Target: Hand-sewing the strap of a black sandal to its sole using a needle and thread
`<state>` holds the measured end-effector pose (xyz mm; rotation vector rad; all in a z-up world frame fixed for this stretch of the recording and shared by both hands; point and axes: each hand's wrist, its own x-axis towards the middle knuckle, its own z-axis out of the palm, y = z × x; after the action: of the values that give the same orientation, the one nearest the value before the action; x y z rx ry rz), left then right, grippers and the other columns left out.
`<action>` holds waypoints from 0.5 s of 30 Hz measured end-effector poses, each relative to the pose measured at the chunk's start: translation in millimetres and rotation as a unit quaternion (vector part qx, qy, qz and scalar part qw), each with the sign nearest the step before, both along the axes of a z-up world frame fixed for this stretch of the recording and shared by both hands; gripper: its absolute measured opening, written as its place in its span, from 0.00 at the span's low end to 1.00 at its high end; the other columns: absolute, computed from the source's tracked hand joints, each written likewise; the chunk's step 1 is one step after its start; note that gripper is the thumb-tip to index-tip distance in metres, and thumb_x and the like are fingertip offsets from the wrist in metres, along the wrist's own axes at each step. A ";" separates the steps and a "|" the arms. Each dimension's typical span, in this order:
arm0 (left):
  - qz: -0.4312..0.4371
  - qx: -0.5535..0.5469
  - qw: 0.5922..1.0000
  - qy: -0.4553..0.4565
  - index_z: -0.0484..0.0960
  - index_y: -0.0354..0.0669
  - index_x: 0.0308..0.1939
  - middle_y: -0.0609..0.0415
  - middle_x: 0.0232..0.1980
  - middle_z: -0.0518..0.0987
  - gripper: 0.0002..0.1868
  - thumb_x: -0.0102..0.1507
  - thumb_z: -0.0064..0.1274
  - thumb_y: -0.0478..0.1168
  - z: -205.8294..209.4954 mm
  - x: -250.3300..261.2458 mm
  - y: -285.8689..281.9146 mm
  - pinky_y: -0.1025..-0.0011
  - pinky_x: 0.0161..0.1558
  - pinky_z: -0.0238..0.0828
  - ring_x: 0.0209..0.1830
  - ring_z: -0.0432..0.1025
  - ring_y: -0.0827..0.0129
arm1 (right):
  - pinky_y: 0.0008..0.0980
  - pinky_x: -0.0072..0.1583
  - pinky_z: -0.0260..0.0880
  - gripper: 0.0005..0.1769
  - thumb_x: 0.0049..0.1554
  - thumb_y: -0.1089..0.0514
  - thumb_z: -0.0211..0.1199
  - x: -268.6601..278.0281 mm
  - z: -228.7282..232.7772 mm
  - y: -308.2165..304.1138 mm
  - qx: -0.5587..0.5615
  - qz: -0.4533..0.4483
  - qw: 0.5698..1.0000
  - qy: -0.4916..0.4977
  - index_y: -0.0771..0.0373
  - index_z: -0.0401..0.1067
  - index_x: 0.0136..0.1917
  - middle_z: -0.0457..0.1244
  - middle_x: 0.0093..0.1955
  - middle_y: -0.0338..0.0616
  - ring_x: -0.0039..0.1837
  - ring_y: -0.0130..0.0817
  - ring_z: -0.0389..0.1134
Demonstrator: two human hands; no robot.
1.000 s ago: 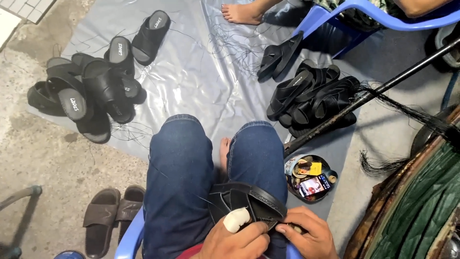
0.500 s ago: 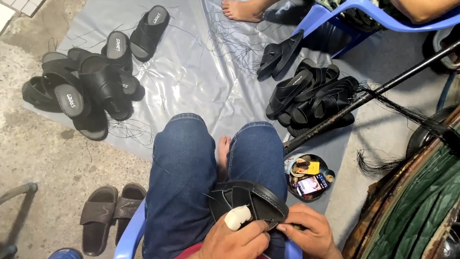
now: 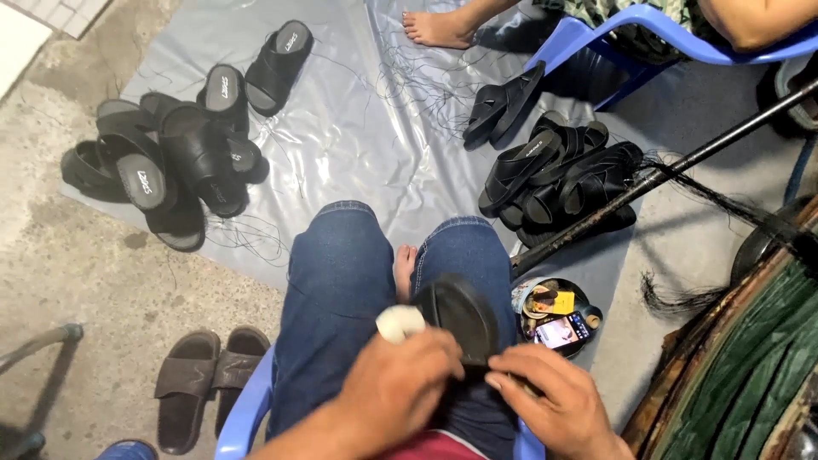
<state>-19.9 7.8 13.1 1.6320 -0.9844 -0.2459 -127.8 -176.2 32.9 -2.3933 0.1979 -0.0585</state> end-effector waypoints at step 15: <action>0.076 0.015 0.997 0.027 0.74 0.44 0.27 0.60 0.36 0.74 0.09 0.46 0.54 0.28 -11.6 11.8 -0.6 0.76 0.33 0.64 0.29 0.69 0.70 | 0.34 0.38 0.65 0.12 0.45 0.56 0.58 31.5 7.2 29.5 -0.149 -0.034 0.983 0.106 0.52 0.66 0.46 0.59 0.41 0.36 0.36 0.35 0.65</action>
<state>-8.1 7.2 1.5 1.7102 -0.8146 -0.2012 -96.3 -146.6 40.0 -2.6901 0.3947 0.1455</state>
